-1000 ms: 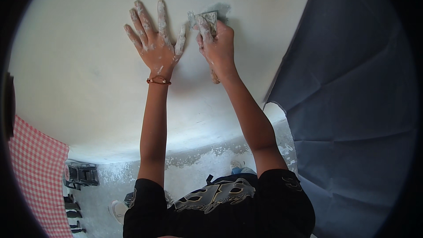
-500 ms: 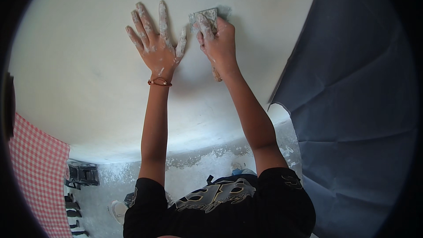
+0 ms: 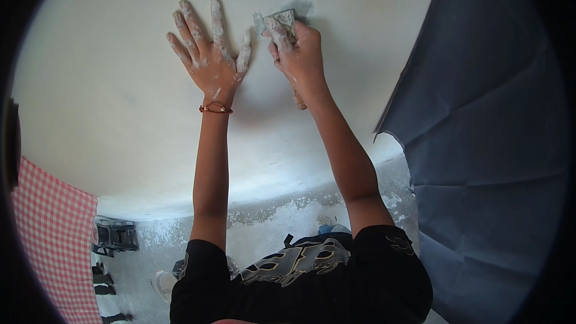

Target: Scraping and patching a crack in a wall using a putty knife.

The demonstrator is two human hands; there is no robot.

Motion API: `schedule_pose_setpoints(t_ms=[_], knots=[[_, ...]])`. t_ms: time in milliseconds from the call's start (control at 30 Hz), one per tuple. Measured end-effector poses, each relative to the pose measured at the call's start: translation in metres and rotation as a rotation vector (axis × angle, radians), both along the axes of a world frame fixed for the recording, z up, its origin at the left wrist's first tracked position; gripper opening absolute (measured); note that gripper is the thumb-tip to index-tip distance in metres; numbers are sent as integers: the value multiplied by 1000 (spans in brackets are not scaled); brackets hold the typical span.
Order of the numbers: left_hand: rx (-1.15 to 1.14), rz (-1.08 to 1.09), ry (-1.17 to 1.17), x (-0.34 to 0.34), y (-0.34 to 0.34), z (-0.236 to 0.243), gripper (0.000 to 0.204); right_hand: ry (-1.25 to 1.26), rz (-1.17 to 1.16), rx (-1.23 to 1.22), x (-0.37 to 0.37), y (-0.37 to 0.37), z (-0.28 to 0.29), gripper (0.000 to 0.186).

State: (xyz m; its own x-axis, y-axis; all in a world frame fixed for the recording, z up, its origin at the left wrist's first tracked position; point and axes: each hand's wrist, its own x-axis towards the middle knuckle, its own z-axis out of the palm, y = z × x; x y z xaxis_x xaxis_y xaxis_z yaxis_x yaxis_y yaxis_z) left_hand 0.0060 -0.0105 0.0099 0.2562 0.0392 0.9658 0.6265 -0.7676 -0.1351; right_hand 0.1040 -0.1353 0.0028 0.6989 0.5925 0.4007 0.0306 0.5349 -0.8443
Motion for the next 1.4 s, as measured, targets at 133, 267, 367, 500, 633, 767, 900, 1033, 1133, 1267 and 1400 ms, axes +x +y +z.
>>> schedule_pose_setpoints(t_ms=[133,267,367,500,633,767,900,1033,1133,1267,1400], knots=[[41,57,-30,3,1,1,73,13,-10,21,0,2,-8,22],[16,33,-28,2,2,-1,75,-13,23,75,2,8,1,23],[25,18,-37,2,2,0,77,-13,13,98,2,8,-5,23],[46,15,-38,3,3,-1,78,-9,-40,40,2,5,-7,22],[41,20,-33,3,2,0,80,-13,-79,39,-2,7,-9,21],[69,19,-44,4,4,-1,80,-16,-60,56,1,5,-5,21],[41,50,-20,2,1,0,81,-24,-30,37,1,4,-9,21],[50,40,-27,3,3,-2,82,-34,-73,36,-1,6,-7,22],[36,38,-42,5,3,-3,83,-77,-60,65,-1,13,-3,22],[40,54,-29,4,5,-2,83,-7,-50,54,-4,4,-12,22],[43,20,-37,5,4,-2,82,-1,-30,72,-4,9,-5,22]])
